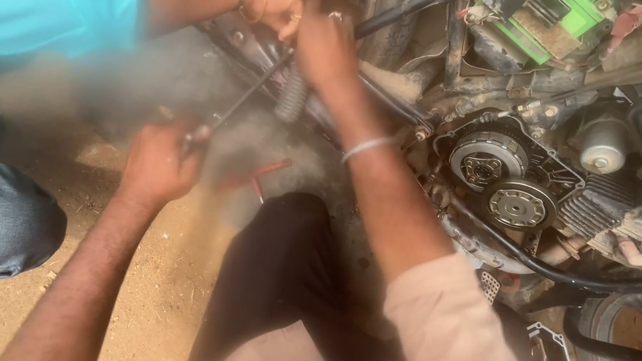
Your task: Removing parts from the motorcycle engine and detaching the exhaust pipe.
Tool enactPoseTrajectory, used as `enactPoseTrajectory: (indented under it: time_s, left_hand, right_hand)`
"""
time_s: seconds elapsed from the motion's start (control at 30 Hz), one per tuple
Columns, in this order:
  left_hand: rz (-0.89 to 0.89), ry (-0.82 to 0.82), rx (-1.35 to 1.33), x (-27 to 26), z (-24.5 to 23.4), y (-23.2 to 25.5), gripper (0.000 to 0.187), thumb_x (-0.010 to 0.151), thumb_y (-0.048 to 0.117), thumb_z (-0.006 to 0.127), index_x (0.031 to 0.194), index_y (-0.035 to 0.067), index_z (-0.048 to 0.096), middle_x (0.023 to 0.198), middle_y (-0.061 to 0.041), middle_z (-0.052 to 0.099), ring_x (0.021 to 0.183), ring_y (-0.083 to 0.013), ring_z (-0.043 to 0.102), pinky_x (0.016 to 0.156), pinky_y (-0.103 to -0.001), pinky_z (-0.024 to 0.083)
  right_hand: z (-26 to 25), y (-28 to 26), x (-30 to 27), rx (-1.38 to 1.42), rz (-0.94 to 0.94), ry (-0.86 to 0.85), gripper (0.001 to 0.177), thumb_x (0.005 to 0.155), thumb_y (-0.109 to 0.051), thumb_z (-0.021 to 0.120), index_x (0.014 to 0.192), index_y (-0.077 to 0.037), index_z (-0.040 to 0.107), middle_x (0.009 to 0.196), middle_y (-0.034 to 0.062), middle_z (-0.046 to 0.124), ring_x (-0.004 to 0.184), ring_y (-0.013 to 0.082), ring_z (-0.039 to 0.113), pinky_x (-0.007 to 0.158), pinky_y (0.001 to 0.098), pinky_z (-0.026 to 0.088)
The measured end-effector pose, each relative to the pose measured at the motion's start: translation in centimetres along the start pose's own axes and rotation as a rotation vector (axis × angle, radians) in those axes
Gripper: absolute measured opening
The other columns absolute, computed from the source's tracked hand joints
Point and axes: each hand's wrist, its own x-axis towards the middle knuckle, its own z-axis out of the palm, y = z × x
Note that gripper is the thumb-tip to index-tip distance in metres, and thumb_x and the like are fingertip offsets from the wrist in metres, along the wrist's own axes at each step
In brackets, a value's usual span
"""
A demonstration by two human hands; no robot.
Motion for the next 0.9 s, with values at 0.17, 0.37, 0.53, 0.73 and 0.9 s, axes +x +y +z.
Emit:
enactPoseTrajectory:
  time_s: [0.17,0.37,0.53,0.73,0.9]
  left_hand:
    - [0.08,0.198,-0.101,-0.3,0.1,0.1,0.022,0.101,0.025,0.051,0.107,0.012,0.067,0.071,-0.01,0.065,0.062,-0.0274,0.067,0.061,-0.043,0.056]
    - [0.193,0.342,0.125,-1.9,-2.6,3.8,0.025,0.096,0.021,0.062,0.119,0.012,0.066,0.104,-0.013,0.066,0.106,-0.0331,0.06,0.087,-0.054,0.045]
    - [0.148,0.335,0.252,-2.8,-4.1,5.2,0.044,0.089,0.036,0.072,0.125,0.011,0.065,0.117,-0.015,0.065,0.118,-0.0331,0.056,0.092,-0.061,0.039]
    - [0.259,0.543,0.269,-4.1,-5.3,4.4,0.038,0.099,0.047,0.08,0.101,0.012,0.066,0.087,-0.006,0.065,0.076,-0.0274,0.064,0.067,-0.043,0.051]
    - [0.336,0.59,0.407,-2.8,-4.5,3.2,0.042,0.111,0.031,0.074,0.077,0.012,0.058,0.069,-0.004,0.061,0.057,-0.0231,0.061,0.055,-0.038,0.048]
  right_hand:
    - [3.2,-1.9,-12.3,0.292,-0.085,0.714,0.023,0.098,-0.007,0.059,0.12,-0.002,0.061,0.114,0.0196,0.07,0.107,0.0358,0.07,0.099,0.0452,0.053]
    - [10.3,-6.8,-19.7,1.243,0.189,0.041,0.028,0.102,-0.015,0.057,0.128,-0.007,0.058,0.118,0.0096,0.067,0.094,0.0203,0.069,0.082,0.0354,0.061]
    - [16.1,-9.0,-18.4,1.48,0.032,-0.261,0.038,0.106,-0.019,0.056,0.14,-0.003,0.055,0.134,0.0085,0.062,0.12,0.0175,0.063,0.107,0.033,0.051]
    - [18.9,-9.9,-17.9,1.353,-0.125,-0.261,0.026,0.111,-0.015,0.048,0.124,0.002,0.063,0.117,0.0115,0.07,0.111,0.0207,0.064,0.099,0.0361,0.053]
    - [16.3,-11.2,-18.0,1.456,-0.063,-0.378,0.026,0.113,-0.019,0.044,0.121,-0.001,0.06,0.093,0.0069,0.065,0.087,0.017,0.062,0.087,0.0333,0.055]
